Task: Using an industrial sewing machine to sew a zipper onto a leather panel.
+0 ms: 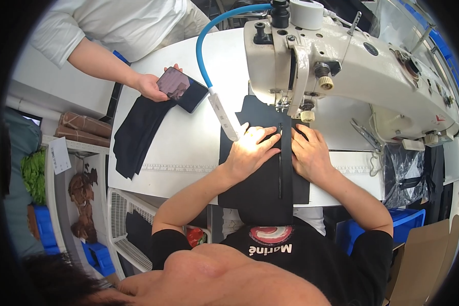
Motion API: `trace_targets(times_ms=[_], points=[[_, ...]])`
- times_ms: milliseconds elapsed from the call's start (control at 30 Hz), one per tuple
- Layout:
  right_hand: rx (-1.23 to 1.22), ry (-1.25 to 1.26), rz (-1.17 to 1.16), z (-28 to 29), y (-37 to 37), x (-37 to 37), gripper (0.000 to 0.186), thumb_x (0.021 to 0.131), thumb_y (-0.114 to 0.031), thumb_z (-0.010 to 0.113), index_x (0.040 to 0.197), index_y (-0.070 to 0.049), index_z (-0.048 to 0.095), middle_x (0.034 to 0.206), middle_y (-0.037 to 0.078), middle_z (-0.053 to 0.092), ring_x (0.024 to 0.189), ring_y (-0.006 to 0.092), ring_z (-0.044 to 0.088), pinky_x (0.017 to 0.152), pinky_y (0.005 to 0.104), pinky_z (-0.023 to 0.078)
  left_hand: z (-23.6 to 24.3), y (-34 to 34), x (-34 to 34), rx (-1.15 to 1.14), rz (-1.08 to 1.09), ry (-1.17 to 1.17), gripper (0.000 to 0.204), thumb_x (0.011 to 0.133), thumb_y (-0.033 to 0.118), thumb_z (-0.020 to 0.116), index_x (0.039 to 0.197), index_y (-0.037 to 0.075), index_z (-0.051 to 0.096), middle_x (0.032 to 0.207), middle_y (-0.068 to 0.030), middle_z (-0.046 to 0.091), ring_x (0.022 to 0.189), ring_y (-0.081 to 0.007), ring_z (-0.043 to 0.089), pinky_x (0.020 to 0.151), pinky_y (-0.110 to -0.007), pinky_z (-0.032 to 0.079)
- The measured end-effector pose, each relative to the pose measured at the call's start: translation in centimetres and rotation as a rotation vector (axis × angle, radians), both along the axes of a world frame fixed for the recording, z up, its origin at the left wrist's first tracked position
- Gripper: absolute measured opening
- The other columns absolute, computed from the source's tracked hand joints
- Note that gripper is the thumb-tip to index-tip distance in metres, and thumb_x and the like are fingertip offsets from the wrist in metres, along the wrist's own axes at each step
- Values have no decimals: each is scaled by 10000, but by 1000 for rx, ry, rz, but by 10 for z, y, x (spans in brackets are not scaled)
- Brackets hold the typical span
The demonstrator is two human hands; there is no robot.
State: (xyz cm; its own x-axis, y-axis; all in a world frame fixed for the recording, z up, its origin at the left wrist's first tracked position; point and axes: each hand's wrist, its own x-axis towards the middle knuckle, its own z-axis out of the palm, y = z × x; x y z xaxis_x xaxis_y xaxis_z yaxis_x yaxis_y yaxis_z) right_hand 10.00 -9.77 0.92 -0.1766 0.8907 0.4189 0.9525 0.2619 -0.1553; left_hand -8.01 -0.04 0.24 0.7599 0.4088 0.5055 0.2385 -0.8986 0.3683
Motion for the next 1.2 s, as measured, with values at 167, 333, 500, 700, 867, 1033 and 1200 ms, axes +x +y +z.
trace_targets(times_ms=[167,333,500,700,867,1033,1200], points=[[9,-9,4,0,0,0,388,699,-108,704,1071,-22,634,1223,92,592,1166,291,505,917,426,425,0,0,0,4,0,-3,373,770,236,724,1095,69,645,1149,-49,604,998,-223,581,932,-476,411],[11,-9,3,0,0,0,389,696,-107,705,1068,-20,634,1221,93,593,1166,292,505,917,428,426,1,0,0,-10,0,-9,371,771,230,724,1094,67,646,1150,-48,602,1000,-221,578,927,-473,410],[0,-14,-1,-1,0,0,383,695,-100,702,1064,-19,635,1216,94,595,1166,294,506,919,428,425,0,0,0,-10,-6,-10,370,771,226,724,1095,66,646,1151,-50,602,997,-224,578,924,-470,409],[1,-5,-4,0,0,0,387,703,-108,700,1075,-25,633,1216,91,597,1166,293,508,929,423,422,1,0,0,-10,-13,-14,370,775,228,720,1099,67,644,1153,-55,602,999,-229,579,928,-477,409],[2,-11,-4,0,1,-1,407,710,-118,701,1099,-29,625,1223,89,594,1165,290,509,937,423,419,-2,0,-2,-6,-10,-5,366,785,237,710,1103,69,643,1148,-56,609,1012,-231,581,943,-492,410],[18,-33,-8,-9,-2,5,409,666,-100,695,1059,-14,623,1201,112,595,1153,288,507,940,432,422,0,1,-1,10,-16,-13,352,795,240,699,1100,74,646,1132,-55,617,1016,-227,586,947,-500,414],[89,-27,36,-25,3,14,429,612,11,614,1040,49,607,1153,188,607,1165,342,515,946,435,436,27,-20,-26,184,112,129,414,828,304,670,1197,135,586,1176,-41,597,1054,-209,577,914,-423,409]])
